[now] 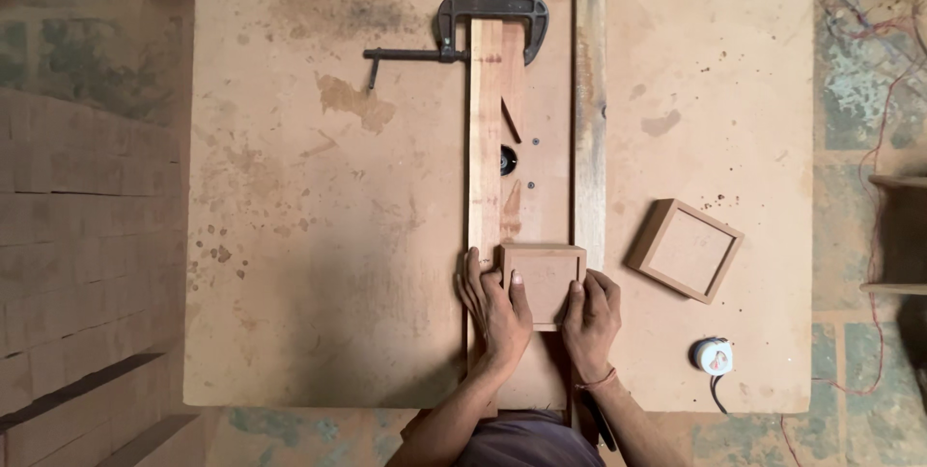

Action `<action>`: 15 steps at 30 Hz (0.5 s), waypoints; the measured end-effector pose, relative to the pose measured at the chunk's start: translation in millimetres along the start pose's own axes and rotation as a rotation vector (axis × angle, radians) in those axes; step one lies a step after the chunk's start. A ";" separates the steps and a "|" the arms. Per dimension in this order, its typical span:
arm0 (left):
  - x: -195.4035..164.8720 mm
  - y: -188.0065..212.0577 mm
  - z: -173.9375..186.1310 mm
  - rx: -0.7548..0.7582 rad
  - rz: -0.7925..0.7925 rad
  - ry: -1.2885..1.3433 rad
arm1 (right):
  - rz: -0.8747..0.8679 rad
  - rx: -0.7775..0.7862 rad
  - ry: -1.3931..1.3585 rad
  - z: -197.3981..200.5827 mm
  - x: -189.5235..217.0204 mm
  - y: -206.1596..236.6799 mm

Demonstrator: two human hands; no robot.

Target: The person measures the dimensions of small wooden boxes using a tape measure in a workshop. They handle the boxes one at a time, measuring the height and width, and place them back on the workbench.

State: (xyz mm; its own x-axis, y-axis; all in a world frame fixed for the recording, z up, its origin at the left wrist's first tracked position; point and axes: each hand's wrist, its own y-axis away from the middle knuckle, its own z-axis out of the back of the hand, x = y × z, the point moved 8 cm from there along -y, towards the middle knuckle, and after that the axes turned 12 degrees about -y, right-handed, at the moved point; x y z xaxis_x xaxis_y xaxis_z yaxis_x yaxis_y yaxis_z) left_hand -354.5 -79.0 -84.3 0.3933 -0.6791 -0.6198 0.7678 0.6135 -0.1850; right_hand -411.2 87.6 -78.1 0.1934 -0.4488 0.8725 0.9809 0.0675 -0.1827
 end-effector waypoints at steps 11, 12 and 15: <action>3.5 -10.2 9.5 0.039 0.005 -0.063 | 0.117 0.158 0.050 -17.0 2.0 11.2; 0.9 -12.3 11.7 0.030 -0.025 -0.069 | 0.163 0.189 0.142 -20.4 5.2 12.0; 3.4 -20.4 7.8 0.066 0.007 -0.205 | 0.258 0.252 0.330 -30.1 10.2 12.0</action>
State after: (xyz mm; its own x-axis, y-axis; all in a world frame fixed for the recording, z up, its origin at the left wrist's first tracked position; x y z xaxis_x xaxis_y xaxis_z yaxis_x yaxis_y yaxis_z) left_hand -364.9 -96.9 -76.7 0.4884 -0.7469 -0.4513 0.7935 0.5953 -0.1265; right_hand -398.2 57.0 -85.1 0.4535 -0.6448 0.6153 0.8847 0.4090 -0.2235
